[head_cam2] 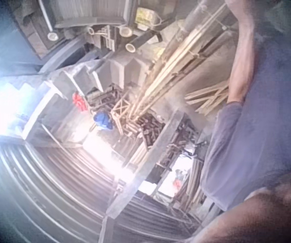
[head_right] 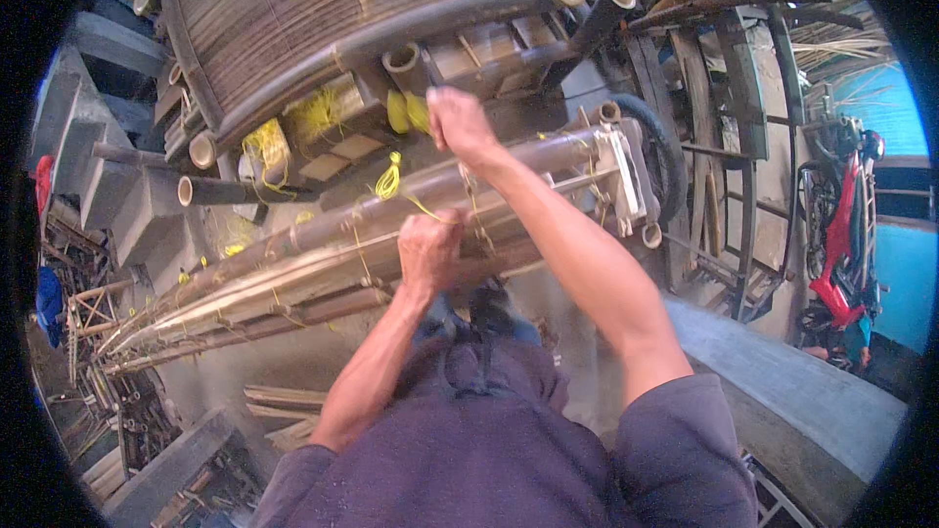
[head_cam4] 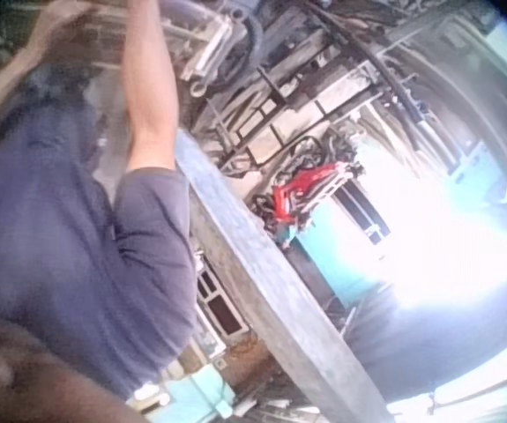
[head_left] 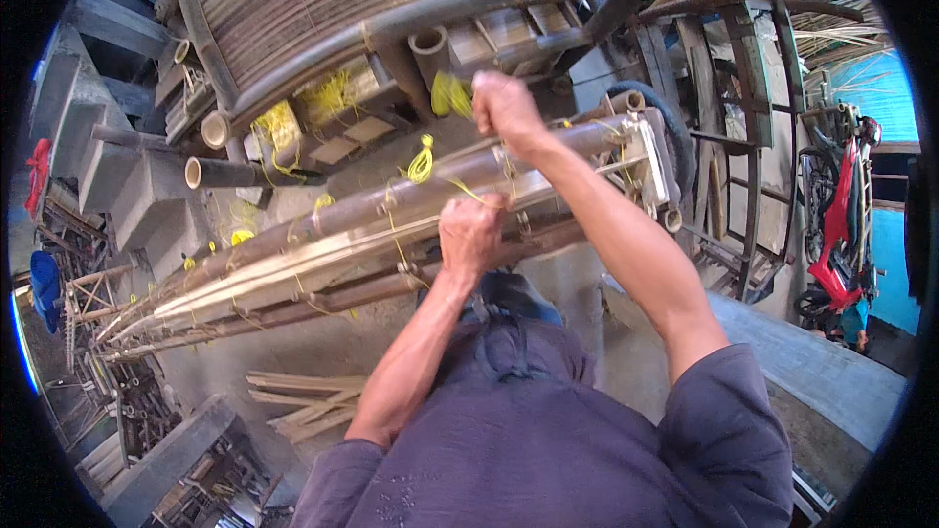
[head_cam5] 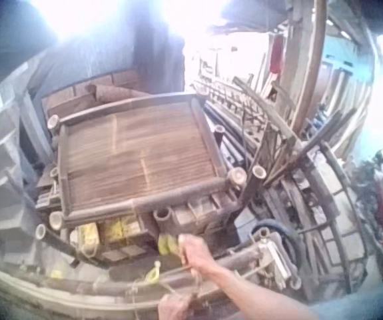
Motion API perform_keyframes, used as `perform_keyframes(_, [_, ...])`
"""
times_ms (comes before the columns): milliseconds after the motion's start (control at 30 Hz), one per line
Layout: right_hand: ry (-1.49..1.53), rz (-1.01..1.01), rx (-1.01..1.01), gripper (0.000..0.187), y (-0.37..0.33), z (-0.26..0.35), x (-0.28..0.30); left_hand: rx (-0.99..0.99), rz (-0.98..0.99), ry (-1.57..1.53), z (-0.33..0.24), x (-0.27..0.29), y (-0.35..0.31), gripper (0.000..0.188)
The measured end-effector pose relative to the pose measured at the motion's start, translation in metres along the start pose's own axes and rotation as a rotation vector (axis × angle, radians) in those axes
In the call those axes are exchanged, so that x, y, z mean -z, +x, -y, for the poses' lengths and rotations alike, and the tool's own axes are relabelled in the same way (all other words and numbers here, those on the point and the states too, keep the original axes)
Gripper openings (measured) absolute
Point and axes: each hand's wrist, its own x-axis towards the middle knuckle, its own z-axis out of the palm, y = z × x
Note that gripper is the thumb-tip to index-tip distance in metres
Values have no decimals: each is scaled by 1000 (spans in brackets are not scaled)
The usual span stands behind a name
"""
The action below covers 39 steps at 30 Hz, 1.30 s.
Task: The person repeatedly picks up thin wooden sticks from the floor and secures them to a horizontal bamboo frame using yellow string. They wrap and tie the string at multiple points along the frame, then return to the floor to retrieve more sticks and repeat the process.
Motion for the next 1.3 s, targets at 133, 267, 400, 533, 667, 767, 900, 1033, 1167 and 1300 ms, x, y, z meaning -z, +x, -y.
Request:
perform_keyframes(133, [-209, 417, 354, 25, -178, 28, -20, 55, -6, -29, 4, 12, -17, 13])
perform_keyframes(267, [-867, 492, 396, 21, -201, -69, -34, 347, 178, -607, -14, 20, 15, 20])
perform_keyframes(400, [-889, 445, 350, 21, -207, -73, -43, 577, 308, -920, -8, 19, 110, 26])
perform_keyframes(533, [-788, 445, 360, 17, -203, -71, -26, 1082, 461, -1148, 64, -65, 108, 26])
perform_keyframes(667, [-512, -351, 292, 21, -224, -16, -2, 581, 760, -345, 85, -42, 125, 34])
perform_keyframes(767, [384, -646, -416, 29, -171, -8, 43, 396, 682, 91, 107, -39, 142, 38])
perform_keyframes(900, [-350, -471, -139, 29, -221, 9, 38, 278, 517, -67, 50, -17, 156, 32])
perform_keyframes(1033, [462, -975, -429, 26, -267, -49, 49, 82, 450, -235, -27, -17, 136, 23])
perform_keyframes(1167, [-183, -178, -573, 24, -270, -94, 133, 8, 489, -254, -96, -51, 102, 23])
perform_keyframes(1300, [-973, 252, -37, 18, -237, 165, 200, 151, 459, -152, -107, -69, 83, 20])
